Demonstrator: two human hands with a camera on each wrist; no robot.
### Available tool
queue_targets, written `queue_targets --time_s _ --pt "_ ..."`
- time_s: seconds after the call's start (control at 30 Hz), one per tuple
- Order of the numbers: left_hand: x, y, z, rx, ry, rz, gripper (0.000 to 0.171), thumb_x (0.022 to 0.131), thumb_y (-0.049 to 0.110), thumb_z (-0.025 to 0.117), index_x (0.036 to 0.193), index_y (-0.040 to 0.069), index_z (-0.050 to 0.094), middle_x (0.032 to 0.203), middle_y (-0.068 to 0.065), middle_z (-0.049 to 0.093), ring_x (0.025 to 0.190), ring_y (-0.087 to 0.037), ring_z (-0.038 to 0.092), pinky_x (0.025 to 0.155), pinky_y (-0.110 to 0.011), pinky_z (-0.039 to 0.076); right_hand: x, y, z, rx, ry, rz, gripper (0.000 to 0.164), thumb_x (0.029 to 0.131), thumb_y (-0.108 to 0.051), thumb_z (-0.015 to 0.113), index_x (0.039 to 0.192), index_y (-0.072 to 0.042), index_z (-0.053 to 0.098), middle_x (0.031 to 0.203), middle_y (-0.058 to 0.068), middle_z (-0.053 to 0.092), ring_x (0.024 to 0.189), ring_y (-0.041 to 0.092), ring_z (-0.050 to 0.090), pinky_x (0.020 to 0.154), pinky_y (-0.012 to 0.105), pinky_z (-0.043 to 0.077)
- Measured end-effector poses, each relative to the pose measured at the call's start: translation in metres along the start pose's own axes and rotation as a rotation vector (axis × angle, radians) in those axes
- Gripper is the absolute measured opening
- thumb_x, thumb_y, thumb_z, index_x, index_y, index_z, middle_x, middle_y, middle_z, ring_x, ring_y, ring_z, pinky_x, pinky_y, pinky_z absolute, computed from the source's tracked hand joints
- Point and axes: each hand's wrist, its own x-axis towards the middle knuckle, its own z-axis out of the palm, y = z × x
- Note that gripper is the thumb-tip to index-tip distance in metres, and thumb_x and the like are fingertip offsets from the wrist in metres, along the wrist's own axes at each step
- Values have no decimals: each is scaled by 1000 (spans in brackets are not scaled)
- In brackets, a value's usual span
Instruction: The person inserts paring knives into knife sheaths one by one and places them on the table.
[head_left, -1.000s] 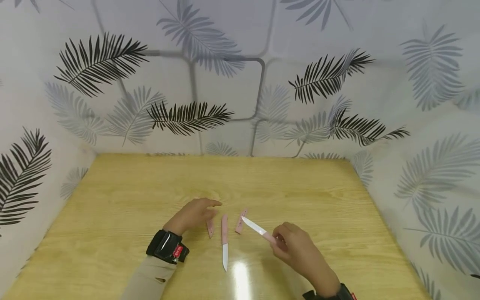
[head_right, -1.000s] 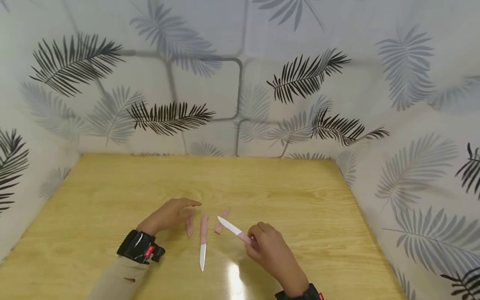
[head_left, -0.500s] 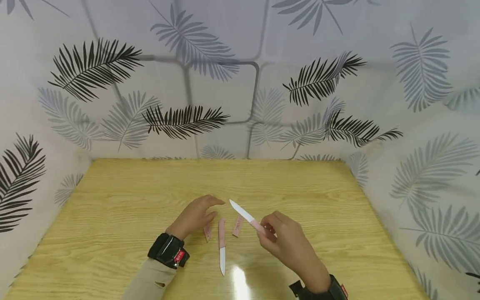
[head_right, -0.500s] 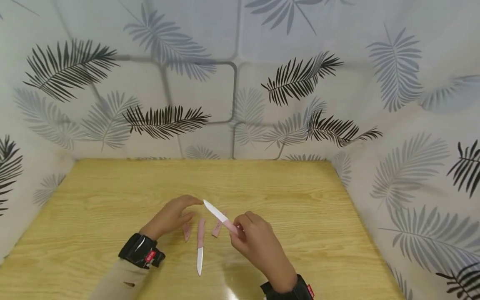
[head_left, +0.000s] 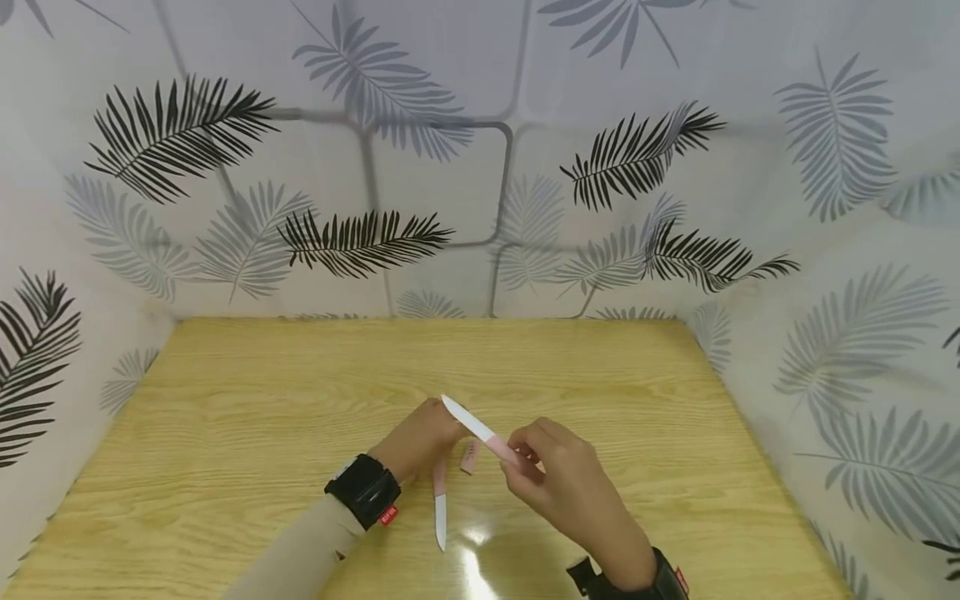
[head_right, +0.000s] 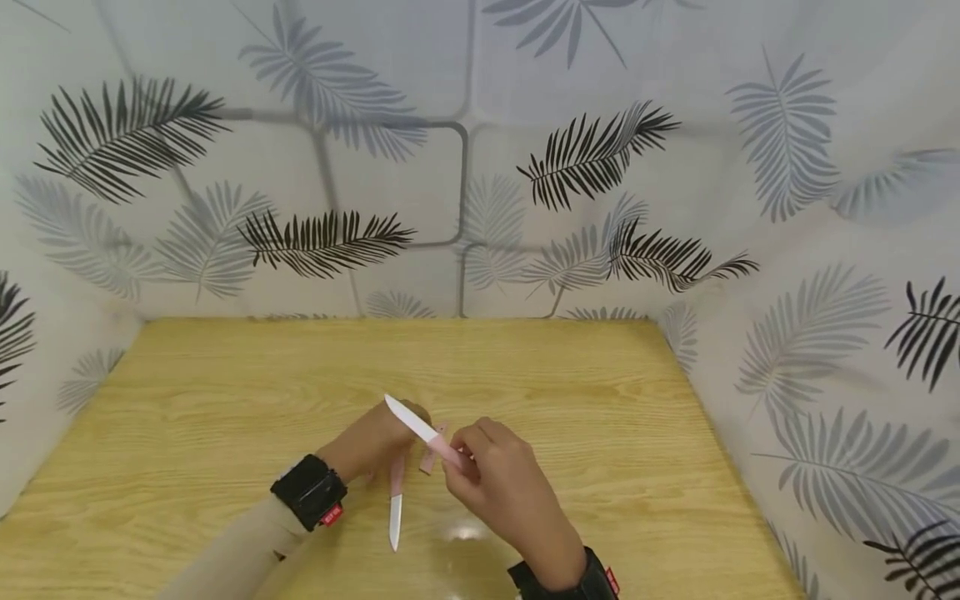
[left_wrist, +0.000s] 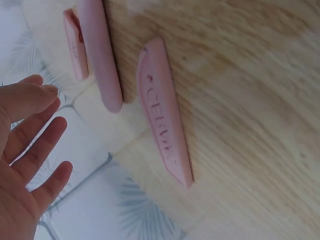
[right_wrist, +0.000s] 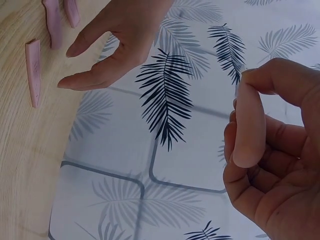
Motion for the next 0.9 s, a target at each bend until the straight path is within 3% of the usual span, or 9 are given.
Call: queue_targets --time_s 0.1,0.13,0.17,0.27,0.5,0.77,0.9 --pt "1 5 2 1 15 34 24 81 5 66 94 24 61 77 12 55 69 -3 47 69 -24 45 -1 -1 0 3 3 -7 9 74 -7 67 81 -10 61 75 -8 51 65 1 48 53 13 44" --pt "2 6 2 23 27 51 23 79 4 67 91 23 60 76 12 56 71 -3 48 68 -24 45 -2 -1 1 6 4 -12 10 74 -7 67 81 -10 61 74 -8 50 64 1 47 53 13 44" --pt "3 6 3 128 70 125 30 74 0 70 93 21 59 81 10 58 76 -5 48 70 -26 45 -2 -1 1 8 7 -17 10 74 -7 67 81 -10 61 74 -8 50 64 1 47 53 13 43" --pt "6 5 6 162 78 163 27 75 -2 71 82 19 55 72 9 56 69 -4 49 65 -20 43 -3 -1 0 10 9 -23 10 74 -7 67 81 -10 61 74 -9 49 64 1 45 54 13 43" --pt "8 -1 19 320 -71 119 19 82 7 68 70 17 58 66 10 47 64 -6 41 61 -20 38 -5 -1 1 19 1 2 10 74 -7 68 81 -11 62 74 -10 50 64 0 45 53 14 44" --pt "8 -6 26 463 -138 89 17 79 14 72 71 24 61 72 11 54 72 -4 50 64 -22 42 -8 1 0 19 1 33 11 74 -8 68 82 -11 61 76 -9 52 65 -1 49 55 13 45" --pt "12 -4 25 412 -114 130 20 75 9 75 68 21 59 68 10 51 67 -4 45 61 -20 39 -8 3 -1 30 12 19 12 73 -6 68 83 -9 61 76 -7 52 64 -1 49 55 13 46"
